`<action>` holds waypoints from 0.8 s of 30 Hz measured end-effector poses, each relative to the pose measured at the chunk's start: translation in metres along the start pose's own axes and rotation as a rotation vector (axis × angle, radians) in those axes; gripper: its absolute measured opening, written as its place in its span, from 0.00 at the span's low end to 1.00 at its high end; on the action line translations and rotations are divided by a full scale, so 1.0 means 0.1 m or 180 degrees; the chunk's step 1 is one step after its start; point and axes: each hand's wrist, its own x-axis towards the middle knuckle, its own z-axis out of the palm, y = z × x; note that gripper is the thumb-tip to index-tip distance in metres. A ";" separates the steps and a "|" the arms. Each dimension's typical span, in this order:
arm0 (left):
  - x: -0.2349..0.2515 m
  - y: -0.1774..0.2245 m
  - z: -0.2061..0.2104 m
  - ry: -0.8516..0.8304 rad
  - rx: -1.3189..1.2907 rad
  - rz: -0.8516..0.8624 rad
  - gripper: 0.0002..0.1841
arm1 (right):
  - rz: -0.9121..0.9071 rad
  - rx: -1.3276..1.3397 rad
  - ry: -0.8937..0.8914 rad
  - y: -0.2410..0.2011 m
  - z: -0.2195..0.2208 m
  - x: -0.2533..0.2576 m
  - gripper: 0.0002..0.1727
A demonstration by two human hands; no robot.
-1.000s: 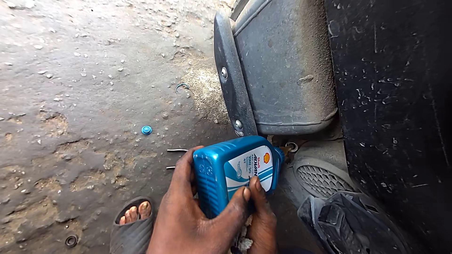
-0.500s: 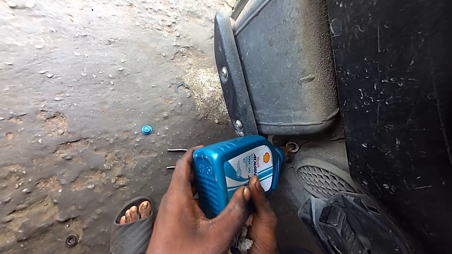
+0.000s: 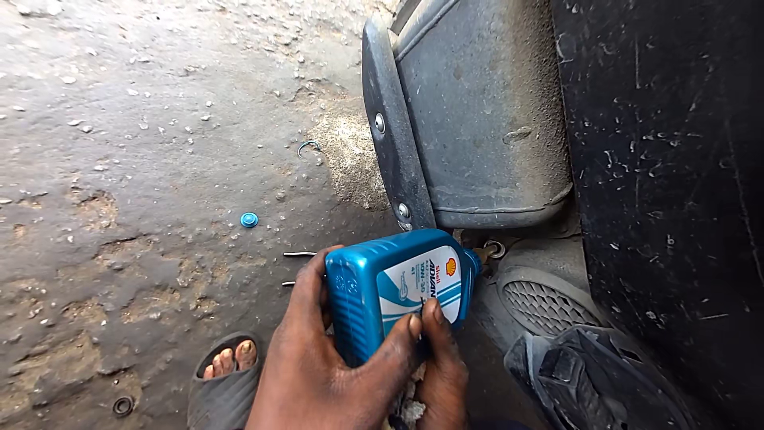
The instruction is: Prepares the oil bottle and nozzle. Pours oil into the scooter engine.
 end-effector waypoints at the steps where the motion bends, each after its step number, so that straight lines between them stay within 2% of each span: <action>1: 0.00 0.00 0.00 -0.0006 -0.0004 -0.0004 0.45 | -0.0005 0.0004 -0.0013 0.00 0.00 0.00 0.18; 15: -0.01 0.01 0.00 -0.0027 -0.0058 -0.0030 0.45 | -0.0031 -0.0037 0.0015 0.00 -0.02 -0.01 0.20; 24: -0.01 0.02 0.00 -0.0035 -0.0070 -0.0025 0.45 | 0.0026 0.0051 -0.0012 -0.01 -0.01 0.00 0.17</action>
